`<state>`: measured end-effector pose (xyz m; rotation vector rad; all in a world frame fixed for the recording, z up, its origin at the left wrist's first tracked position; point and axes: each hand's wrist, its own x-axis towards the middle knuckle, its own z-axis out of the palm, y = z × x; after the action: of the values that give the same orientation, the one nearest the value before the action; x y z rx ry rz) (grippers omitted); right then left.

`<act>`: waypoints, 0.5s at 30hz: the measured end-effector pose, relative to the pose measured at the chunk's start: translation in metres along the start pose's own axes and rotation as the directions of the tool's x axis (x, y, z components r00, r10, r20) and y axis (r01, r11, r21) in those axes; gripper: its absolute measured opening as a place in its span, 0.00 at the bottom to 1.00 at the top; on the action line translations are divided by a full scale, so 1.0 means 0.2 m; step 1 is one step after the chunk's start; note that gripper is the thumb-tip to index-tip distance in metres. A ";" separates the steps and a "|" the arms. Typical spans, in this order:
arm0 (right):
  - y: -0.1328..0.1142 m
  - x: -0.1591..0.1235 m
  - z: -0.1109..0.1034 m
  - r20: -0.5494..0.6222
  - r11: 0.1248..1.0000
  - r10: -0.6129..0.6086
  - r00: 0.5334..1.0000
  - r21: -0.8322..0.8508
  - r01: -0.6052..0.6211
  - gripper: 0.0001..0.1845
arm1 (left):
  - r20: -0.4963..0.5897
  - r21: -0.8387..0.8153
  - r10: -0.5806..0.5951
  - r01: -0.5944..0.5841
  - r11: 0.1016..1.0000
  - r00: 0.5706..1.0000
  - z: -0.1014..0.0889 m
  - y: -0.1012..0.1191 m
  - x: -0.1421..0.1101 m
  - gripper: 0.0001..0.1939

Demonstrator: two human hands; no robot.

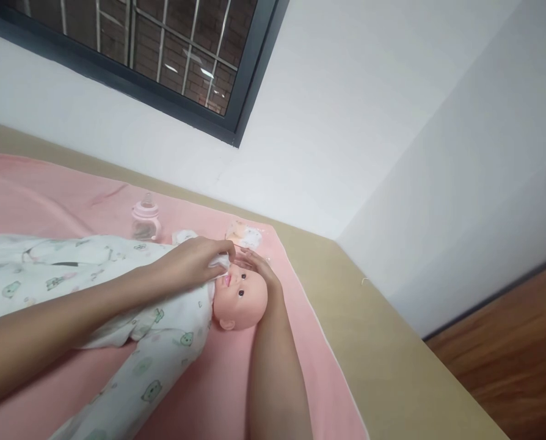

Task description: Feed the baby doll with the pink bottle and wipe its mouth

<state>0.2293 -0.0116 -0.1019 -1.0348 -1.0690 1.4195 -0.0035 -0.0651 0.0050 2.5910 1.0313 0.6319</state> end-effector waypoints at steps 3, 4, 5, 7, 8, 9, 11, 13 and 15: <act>0.01 0.01 -0.01 0.022 0.997 0.036 0.999 0.062 -0.037 0.21 | -0.013 -0.014 -0.008 0.008 1.000 1.000 0.01 0.01 0.00 0.11; 0.01 0.01 -0.01 0.026 0.997 0.034 0.999 0.070 -0.036 0.22 | -0.020 -0.021 -0.010 0.009 1.000 1.000 0.01 0.01 0.00 0.11; 0.01 0.01 -0.01 0.026 0.997 0.034 0.999 0.071 -0.036 0.23 | -0.027 -0.028 -0.009 0.008 1.000 1.000 0.02 0.00 0.00 0.11; 0.01 0.01 0.00 0.018 0.997 0.038 0.999 0.060 -0.039 0.23 | -0.045 -0.039 -0.007 0.005 0.999 0.999 0.02 0.00 0.00 0.12; 0.00 0.01 0.00 0.011 0.998 0.047 0.999 0.052 -0.047 0.22 | -0.051 -0.042 -0.007 0.005 0.999 0.999 0.03 -0.01 0.00 0.13; 0.00 0.00 0.00 0.001 0.998 0.056 0.998 0.043 -0.056 0.21 | -0.054 -0.043 -0.007 0.005 0.999 0.999 0.03 -0.01 0.00 0.14; -0.01 0.00 0.01 -0.014 0.998 0.062 0.998 0.032 -0.062 0.19 | -0.053 -0.046 -0.010 0.007 0.999 0.999 0.04 -0.02 0.00 0.15; -0.01 0.00 0.01 -0.019 0.998 0.062 0.998 0.024 -0.061 0.18 | -0.053 -0.048 -0.011 0.009 0.999 0.999 0.04 -0.02 0.00 0.15; -0.01 0.00 0.01 -0.024 0.998 0.060 0.998 0.012 -0.060 0.18 | -0.064 -0.055 -0.007 0.003 0.998 0.998 0.03 -0.01 0.00 0.14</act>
<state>0.2284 -0.0122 -0.0993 -1.0818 -1.0185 1.4558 -0.0015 -0.0642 -0.0021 2.5357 1.0247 0.7358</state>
